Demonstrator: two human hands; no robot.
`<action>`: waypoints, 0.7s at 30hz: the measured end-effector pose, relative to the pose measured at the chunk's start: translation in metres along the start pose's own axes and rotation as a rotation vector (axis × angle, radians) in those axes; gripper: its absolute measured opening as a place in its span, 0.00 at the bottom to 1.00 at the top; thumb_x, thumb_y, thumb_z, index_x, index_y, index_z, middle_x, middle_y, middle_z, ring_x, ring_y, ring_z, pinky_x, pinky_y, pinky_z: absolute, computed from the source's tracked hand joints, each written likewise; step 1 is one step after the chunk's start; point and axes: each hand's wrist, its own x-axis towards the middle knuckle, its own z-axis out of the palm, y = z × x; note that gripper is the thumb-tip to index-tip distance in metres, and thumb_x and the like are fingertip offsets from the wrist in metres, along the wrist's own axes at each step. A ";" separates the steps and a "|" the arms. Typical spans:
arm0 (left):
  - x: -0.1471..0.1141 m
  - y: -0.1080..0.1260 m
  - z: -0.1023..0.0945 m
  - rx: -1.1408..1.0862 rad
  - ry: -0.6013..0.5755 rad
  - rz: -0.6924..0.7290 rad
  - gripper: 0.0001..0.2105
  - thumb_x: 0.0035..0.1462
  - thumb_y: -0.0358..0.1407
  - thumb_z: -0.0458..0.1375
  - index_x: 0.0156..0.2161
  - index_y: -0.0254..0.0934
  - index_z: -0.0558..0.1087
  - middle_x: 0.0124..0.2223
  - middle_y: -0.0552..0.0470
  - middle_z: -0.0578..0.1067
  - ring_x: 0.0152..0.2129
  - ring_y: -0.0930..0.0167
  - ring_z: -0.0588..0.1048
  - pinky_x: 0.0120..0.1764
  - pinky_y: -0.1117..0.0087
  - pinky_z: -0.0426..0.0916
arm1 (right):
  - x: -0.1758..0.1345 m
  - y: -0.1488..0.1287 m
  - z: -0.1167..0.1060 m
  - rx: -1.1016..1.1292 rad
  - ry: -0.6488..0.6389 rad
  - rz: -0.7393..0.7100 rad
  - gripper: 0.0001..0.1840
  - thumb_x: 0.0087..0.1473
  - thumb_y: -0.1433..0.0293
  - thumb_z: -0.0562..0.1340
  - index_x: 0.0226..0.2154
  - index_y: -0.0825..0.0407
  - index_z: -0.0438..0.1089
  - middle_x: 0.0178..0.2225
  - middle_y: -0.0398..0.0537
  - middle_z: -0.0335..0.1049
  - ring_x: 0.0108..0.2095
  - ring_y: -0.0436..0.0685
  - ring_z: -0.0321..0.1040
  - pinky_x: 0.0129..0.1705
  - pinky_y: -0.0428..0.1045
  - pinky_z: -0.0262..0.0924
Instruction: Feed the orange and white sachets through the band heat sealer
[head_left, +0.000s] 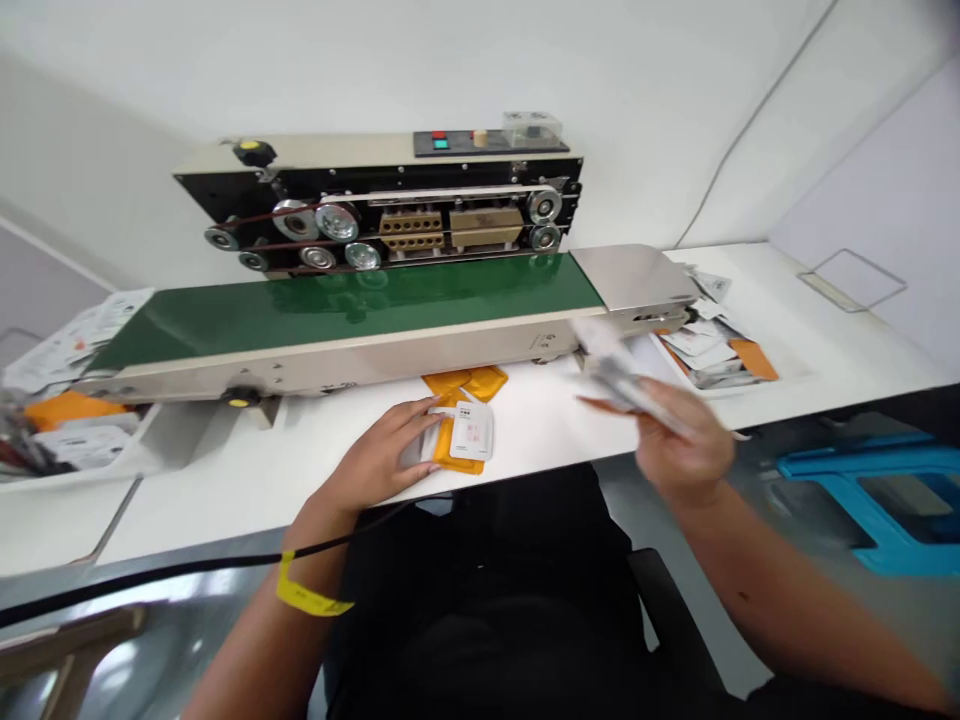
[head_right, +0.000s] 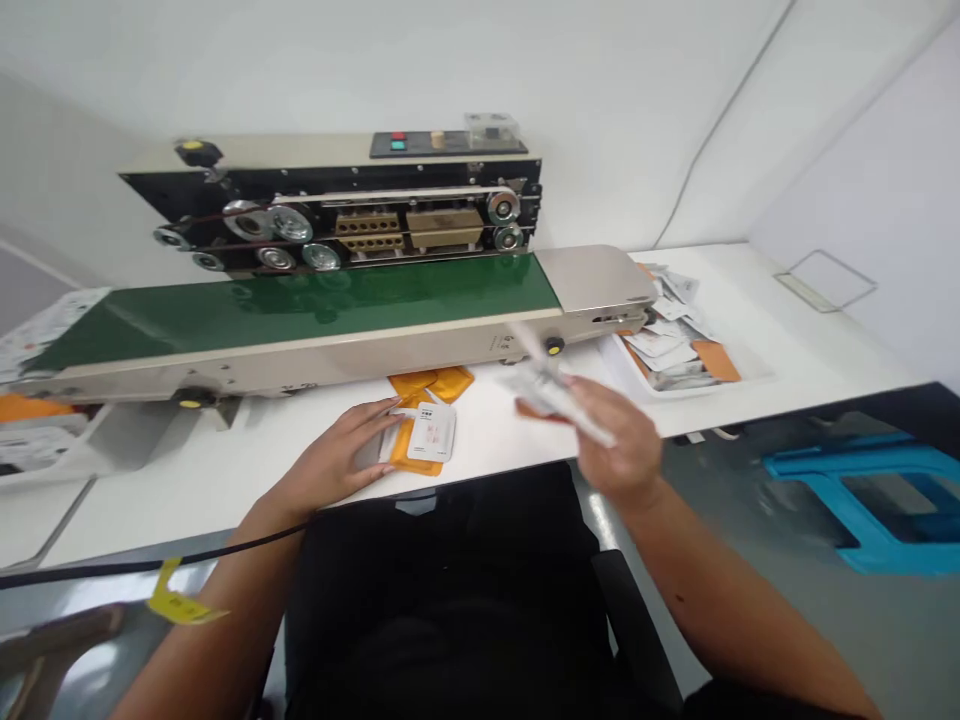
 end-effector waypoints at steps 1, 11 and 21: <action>-0.001 0.000 0.000 -0.010 0.005 -0.002 0.31 0.63 0.51 0.61 0.68 0.45 0.65 0.72 0.43 0.63 0.66 0.54 0.64 0.67 0.51 0.62 | -0.009 -0.007 0.012 0.022 -0.136 -0.137 0.16 0.63 0.65 0.62 0.52 0.45 0.73 0.50 0.54 0.78 0.54 0.69 0.75 0.53 0.69 0.75; 0.000 0.004 0.004 0.045 0.054 0.039 0.31 0.64 0.52 0.60 0.67 0.41 0.66 0.69 0.40 0.66 0.66 0.54 0.65 0.67 0.49 0.62 | -0.034 -0.008 0.086 -0.172 -0.671 -0.195 0.27 0.61 0.79 0.56 0.57 0.42 0.74 0.57 0.46 0.75 0.59 0.65 0.67 0.68 0.72 0.52; 0.050 0.063 0.043 0.137 0.023 0.159 0.38 0.65 0.58 0.55 0.73 0.40 0.57 0.73 0.39 0.59 0.71 0.49 0.55 0.69 0.43 0.53 | -0.026 -0.024 0.084 -0.063 -0.741 -0.154 0.31 0.59 0.68 0.62 0.65 0.51 0.65 0.63 0.58 0.64 0.65 0.71 0.58 0.68 0.70 0.56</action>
